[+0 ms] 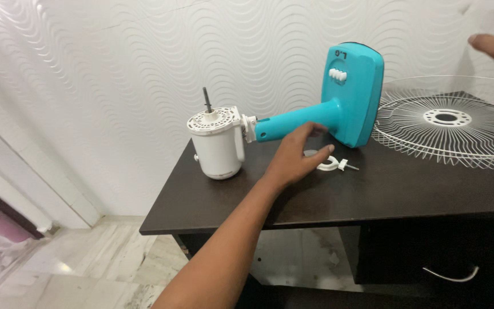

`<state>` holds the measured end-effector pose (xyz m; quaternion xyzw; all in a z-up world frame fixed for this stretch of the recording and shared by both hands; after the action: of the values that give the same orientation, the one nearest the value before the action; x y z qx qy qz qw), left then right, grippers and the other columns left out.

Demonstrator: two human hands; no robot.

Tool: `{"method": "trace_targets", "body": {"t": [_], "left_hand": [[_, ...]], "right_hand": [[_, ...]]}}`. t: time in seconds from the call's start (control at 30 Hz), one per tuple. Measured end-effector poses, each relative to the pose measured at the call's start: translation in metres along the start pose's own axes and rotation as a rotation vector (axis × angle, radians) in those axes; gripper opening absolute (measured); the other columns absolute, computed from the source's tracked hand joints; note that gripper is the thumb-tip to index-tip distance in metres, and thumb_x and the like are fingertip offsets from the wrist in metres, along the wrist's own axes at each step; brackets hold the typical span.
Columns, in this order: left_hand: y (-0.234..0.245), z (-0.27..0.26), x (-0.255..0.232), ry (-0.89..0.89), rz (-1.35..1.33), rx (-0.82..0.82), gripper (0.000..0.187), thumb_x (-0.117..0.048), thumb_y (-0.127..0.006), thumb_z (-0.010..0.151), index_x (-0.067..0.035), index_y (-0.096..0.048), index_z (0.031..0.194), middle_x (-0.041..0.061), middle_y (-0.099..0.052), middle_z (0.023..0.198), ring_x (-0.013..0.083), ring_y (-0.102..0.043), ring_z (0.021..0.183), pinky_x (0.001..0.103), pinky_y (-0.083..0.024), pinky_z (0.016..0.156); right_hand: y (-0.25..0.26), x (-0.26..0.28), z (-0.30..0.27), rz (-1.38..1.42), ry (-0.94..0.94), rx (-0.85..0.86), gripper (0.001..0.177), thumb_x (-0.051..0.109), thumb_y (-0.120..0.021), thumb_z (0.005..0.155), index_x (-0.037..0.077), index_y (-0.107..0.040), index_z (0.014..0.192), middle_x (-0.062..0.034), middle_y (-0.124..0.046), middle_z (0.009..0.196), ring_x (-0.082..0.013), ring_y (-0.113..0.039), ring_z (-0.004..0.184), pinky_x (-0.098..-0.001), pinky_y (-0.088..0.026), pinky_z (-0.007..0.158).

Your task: The person assembles a table fan by attaching the motor to the stand, securing it with screws, and fitting the front wire cage. The person uses a screwdriver to tighten the screws and aligns the components on a dark table.

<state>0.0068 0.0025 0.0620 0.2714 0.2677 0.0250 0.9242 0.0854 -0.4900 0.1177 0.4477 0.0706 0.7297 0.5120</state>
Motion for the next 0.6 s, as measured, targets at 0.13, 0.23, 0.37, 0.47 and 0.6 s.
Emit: {"method": "trace_targets", "body": {"t": [0.13, 0.23, 0.37, 0.47, 0.6], "left_hand": [[0.035, -0.004, -0.013, 0.111, -0.245, -0.145, 0.039, -0.031, -0.067, 0.097, -0.002, -0.063, 0.122, 0.016, -0.072, 0.123, 0.0285, -0.07, 0.119, 0.042, -0.056, 0.099], [0.069, -0.019, -0.015, 0.348, -0.559, -0.164, 0.044, -0.038, -0.05, 0.105, -0.003, -0.06, 0.129, 0.017, -0.072, 0.122, 0.0281, -0.071, 0.113, 0.041, -0.056, 0.099], [0.105, -0.055, -0.019, 0.561, -0.627, -0.215, 0.064, -0.053, -0.03, 0.102, -0.005, -0.055, 0.136, 0.018, -0.072, 0.114, 0.0271, -0.072, 0.105, 0.041, -0.061, 0.089], [0.118, -0.073, -0.022, 0.621, -0.57, -0.255, 0.073, -0.06, -0.025, 0.101, -0.003, -0.053, 0.137, 0.022, -0.071, 0.108, 0.0285, -0.073, 0.099, 0.042, -0.063, 0.082], [0.119, -0.092, -0.021, 0.731, -0.474, -0.212, 0.07, -0.06, -0.029, 0.1, -0.006, -0.049, 0.139, 0.02, -0.072, 0.113, 0.0267, -0.073, 0.099, 0.038, -0.063, 0.084]], "right_hand": [[0.015, 0.131, -0.046, 0.072, 0.366, 0.104, 0.075, 0.046, -0.071, 0.093, 0.005, -0.054, 0.153, -0.0335, -0.061, 0.124, -0.0451, -0.069, 0.101, -0.0544, -0.056, 0.086], [0.023, 0.222, -0.114, -0.054, 0.583, 0.224, 0.077, 0.045, -0.072, 0.085, 0.009, -0.058, 0.151, -0.0259, -0.064, 0.119, -0.0395, -0.072, 0.096, -0.0514, -0.059, 0.085], [0.007, 0.287, -0.195, -0.156, 0.534, 0.567, 0.083, 0.058, -0.081, 0.072, 0.031, -0.06, 0.148, -0.0092, -0.061, 0.118, -0.031, -0.068, 0.109, -0.0549, -0.06, 0.089], [-0.01, 0.299, -0.235, -0.205, 0.501, 0.759, 0.08, 0.058, -0.084, 0.071, 0.039, -0.061, 0.145, -0.0031, -0.054, 0.123, -0.0271, -0.059, 0.124, -0.0617, -0.046, 0.106], [-0.025, 0.283, -0.253, -0.207, 0.405, 0.888, 0.078, 0.058, -0.085, 0.07, 0.039, -0.063, 0.142, 0.001, -0.054, 0.128, -0.0266, -0.055, 0.128, -0.0608, -0.045, 0.109]]}}
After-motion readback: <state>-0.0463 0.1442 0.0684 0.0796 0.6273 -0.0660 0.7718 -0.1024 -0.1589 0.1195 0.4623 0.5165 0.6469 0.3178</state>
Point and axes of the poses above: each hand's wrist, its own z-axis towards the middle knuckle, its own y-axis out of the back of the hand, x = y × z, the point moved 5 cm from there along z, towards the middle knuckle
